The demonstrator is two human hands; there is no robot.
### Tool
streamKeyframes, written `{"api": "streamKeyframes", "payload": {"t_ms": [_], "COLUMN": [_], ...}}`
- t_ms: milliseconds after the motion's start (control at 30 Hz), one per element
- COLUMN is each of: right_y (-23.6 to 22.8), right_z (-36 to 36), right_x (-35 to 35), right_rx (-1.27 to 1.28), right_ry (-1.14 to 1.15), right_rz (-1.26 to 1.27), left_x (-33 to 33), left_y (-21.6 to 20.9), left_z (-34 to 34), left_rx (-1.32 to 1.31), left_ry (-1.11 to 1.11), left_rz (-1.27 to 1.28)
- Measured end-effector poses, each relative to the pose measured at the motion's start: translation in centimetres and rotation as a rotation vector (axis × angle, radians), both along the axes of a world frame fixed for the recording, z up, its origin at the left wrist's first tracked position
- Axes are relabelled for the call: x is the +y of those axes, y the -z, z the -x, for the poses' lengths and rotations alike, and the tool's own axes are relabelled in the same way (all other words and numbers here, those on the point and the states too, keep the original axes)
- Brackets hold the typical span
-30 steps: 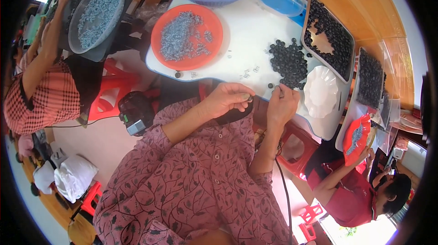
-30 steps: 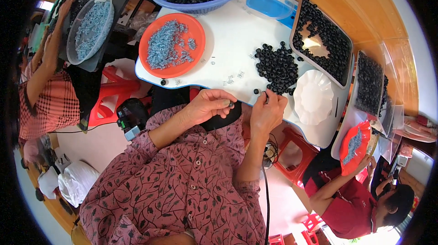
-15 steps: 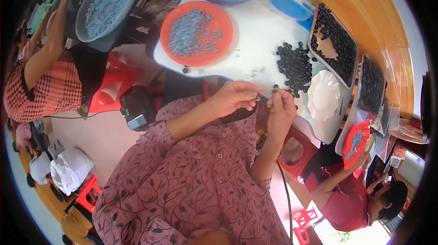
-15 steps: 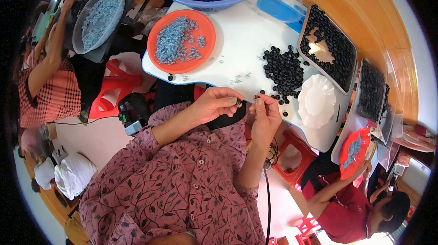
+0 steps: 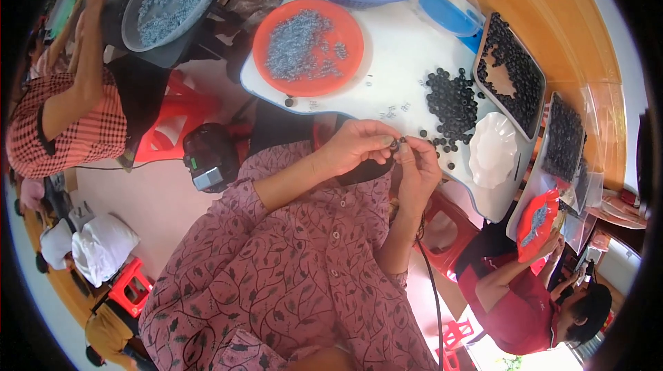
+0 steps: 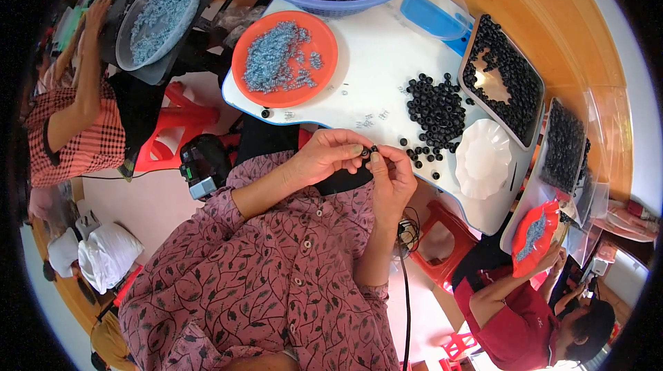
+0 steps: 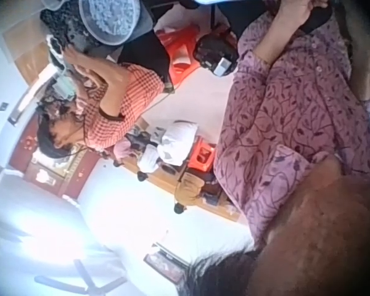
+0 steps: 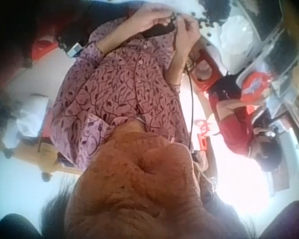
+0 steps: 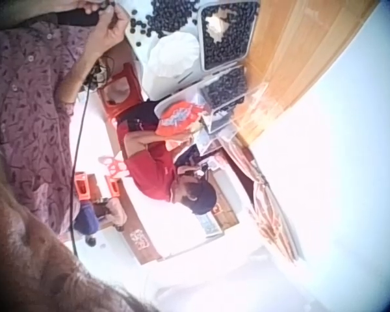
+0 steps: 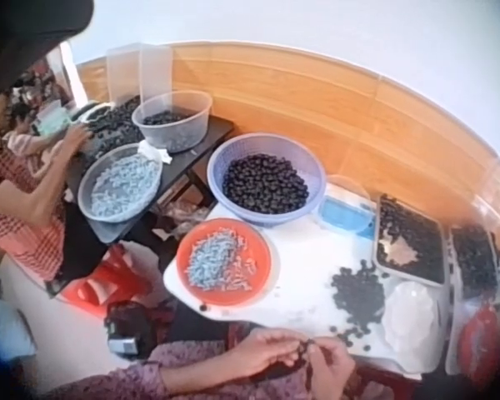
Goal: The person sorts and assembles small blue and black plastic components by hand at a workshop table.
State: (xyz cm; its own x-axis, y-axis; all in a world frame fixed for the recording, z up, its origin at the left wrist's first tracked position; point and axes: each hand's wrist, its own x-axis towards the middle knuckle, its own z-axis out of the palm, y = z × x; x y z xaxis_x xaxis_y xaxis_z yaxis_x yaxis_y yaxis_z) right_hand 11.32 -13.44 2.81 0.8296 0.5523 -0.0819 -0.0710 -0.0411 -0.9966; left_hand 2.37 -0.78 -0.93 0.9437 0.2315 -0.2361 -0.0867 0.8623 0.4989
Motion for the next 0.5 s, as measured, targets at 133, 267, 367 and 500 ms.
{"api": "streamKeyframes", "payload": {"t_ms": [133, 267, 367, 500], "right_y": [0.07, 0.09, 0.66, 0.45], "right_z": [0.13, 0.23, 0.07, 0.34], "right_x": [0.06, 0.17, -0.03, 0.06], "right_rx": [0.043, 0.001, -0.221, -0.2], "right_ry": [-0.011, -0.006, -0.067, -0.023], "right_rz": [-0.045, -0.005, 0.059, 0.064], "left_x": [0.22, 0.28, 0.24, 0.17], "left_y": [0.19, 0.18, 0.42, 0.38], "left_z": [0.05, 0.04, 0.04, 0.06], "left_rx": [0.002, 0.005, 0.006, 0.003], "left_ry": [0.002, 0.008, 0.01, 0.013], "left_rz": [-0.006, -0.007, 0.0, 0.015]}}
